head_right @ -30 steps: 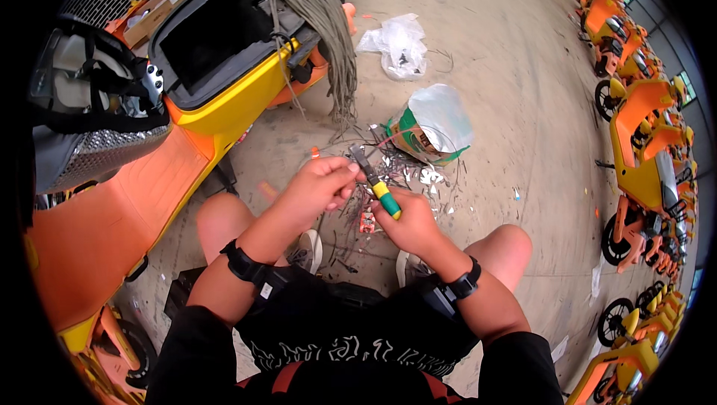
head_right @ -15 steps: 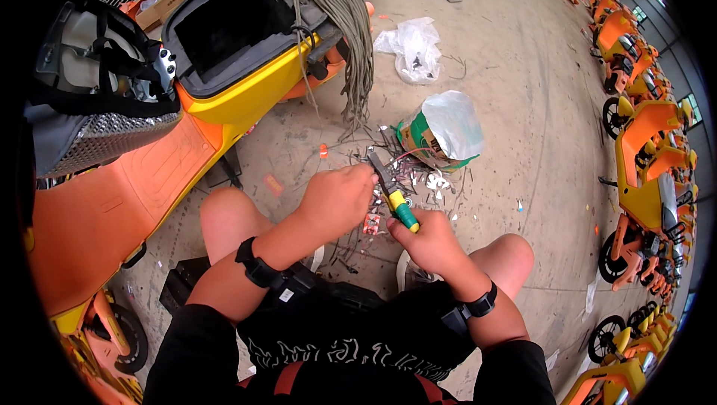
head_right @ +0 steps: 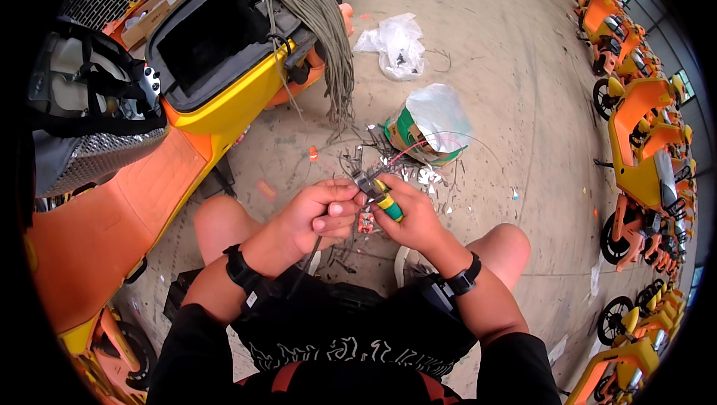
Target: The person connects wires to a small component using pliers and then secures the component with a plastic housing.
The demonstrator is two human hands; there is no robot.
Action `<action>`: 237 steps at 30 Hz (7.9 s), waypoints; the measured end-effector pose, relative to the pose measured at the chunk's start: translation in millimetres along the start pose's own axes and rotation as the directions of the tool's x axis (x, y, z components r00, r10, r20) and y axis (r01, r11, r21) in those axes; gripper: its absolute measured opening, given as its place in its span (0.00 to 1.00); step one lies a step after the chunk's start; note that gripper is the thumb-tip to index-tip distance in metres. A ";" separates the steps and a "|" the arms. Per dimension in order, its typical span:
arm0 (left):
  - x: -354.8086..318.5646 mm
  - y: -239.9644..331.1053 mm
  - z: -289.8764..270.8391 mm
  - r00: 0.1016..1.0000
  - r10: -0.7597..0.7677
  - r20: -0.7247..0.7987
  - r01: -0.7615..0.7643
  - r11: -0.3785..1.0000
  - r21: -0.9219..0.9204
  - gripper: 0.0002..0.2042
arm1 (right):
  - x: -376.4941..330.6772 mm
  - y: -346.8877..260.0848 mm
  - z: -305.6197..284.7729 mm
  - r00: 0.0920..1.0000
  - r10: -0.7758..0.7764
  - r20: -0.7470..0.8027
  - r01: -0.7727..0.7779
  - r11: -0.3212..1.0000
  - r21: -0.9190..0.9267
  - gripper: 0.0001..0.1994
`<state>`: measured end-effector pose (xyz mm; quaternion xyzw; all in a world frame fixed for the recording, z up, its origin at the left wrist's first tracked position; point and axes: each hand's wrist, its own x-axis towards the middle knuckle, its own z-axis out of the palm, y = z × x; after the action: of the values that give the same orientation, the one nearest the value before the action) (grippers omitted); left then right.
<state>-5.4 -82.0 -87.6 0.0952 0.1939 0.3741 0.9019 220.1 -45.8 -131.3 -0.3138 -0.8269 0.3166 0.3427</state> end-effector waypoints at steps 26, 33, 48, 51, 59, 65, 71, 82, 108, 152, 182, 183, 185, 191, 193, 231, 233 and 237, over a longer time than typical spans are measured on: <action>19.8 -14.8 -17.5 0.513 0.666 0.542 0.146 -0.690 0.709 0.08 | -9.8 -46.6 -7.6 0.598 0.727 0.337 -0.802 0.534 0.269 0.15; 15.5 -7.4 -9.3 0.695 0.717 0.048 -0.045 -0.023 0.999 0.15 | -14.1 -49.4 -13.7 0.641 0.705 0.304 -0.754 0.652 0.077 0.13; 5.7 -2.6 -2.7 0.996 0.061 -0.072 -0.064 0.997 -0.038 0.11 | -7.0 -18.5 -0.1 0.975 0.221 0.016 -0.222 0.974 0.036 0.11; 10.4 0.3 -2.0 0.948 0.260 -0.182 -0.178 0.911 0.373 0.12 | -3.1 -29.4 -3.0 0.923 0.375 0.089 -0.378 0.926 0.023 0.11; 12.8 -8.9 -4.1 0.553 0.745 0.372 0.001 -0.447 0.894 0.07 | -8.3 -45.6 -11.1 0.661 0.695 0.283 -0.745 0.654 0.134 0.14; 9.5 -12.0 -2.7 0.571 0.736 0.364 0.006 -0.447 0.895 0.07 | -9.3 -49.0 -12.9 0.709 0.649 0.276 -0.696 0.707 0.125 0.14; -3.1 2.8 10.1 0.890 0.415 -0.191 -0.185 0.710 0.680 0.10 | -11.4 -46.2 -12.1 0.785 0.566 0.252 -0.600 0.796 0.078 0.13; -5.2 0.9 -2.7 0.996 0.083 -0.027 -0.084 0.997 0.000 0.12 | -0.3 -35.2 -7.8 0.958 0.279 0.060 -0.276 0.960 -0.052 0.11; -2.5 -5.1 11.9 0.721 0.693 -0.008 -0.109 0.125 0.986 0.07 | -5.6 -40.6 -7.8 0.853 0.430 0.296 -0.502 0.832 0.238 0.13; 12.1 -16.9 -8.2 0.566 0.671 0.479 0.138 -0.650 0.748 0.04 | 2.2 -65.4 -12.1 0.743 0.631 0.222 -0.658 0.749 0.076 0.13; 5.0 -6.9 -2.3 0.610 0.725 0.318 0.002 -0.403 0.915 0.07 | -4.5 -41.5 -11.2 0.811 0.532 0.242 -0.557 0.829 0.046 0.11; 6.4 -8.0 -7.2 0.570 0.714 0.407 0.013 -0.503 0.864 0.08 | -5.4 -41.4 -10.1 0.815 0.528 0.240 -0.555 0.829 0.062 0.11; 7.5 -8.7 -7.8 0.552 0.680 0.483 0.041 -0.601 0.798 0.09 | -5.8 -42.6 -8.9 0.816 0.530 0.231 -0.560 0.823 0.093 0.11; 4.5 -6.2 -2.4 0.687 0.716 0.124 -0.176 -0.002 0.984 0.09 | -5.7 -41.4 -10.0 0.880 0.416 0.229 -0.429 0.903 0.005 0.11; -0.1 3.2 3.8 0.892 0.386 -0.235 -0.167 0.764 0.623 0.10 | -2.4 -43.1 -11.4 0.915 0.350 0.201 -0.363 0.931 0.030 0.09; 2.5 -0.5 3.4 0.999 0.025 -0.039 -0.024 0.999 0.025 0.09 | -17.0 -40.1 -16.9 0.949 0.296 0.107 -0.306 0.946 0.103 0.09; 4.1 -1.3 2.4 0.999 0.022 -0.037 -0.021 1.000 0.015 0.09 | -14.9 -40.1 -17.6 0.953 0.289 0.092 -0.298 0.949 0.104 0.09; 11.8 -3.1 4.3 0.920 0.360 -0.158 -0.179 0.742 0.646 0.09 | -9.7 -47.1 -19.1 0.922 0.374 0.100 -0.377 0.926 0.014 0.09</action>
<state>6.0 -75.8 -88.0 0.3609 0.4117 0.4264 0.7201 225.9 -75.4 -89.3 -0.4453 -0.7615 0.4046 0.2411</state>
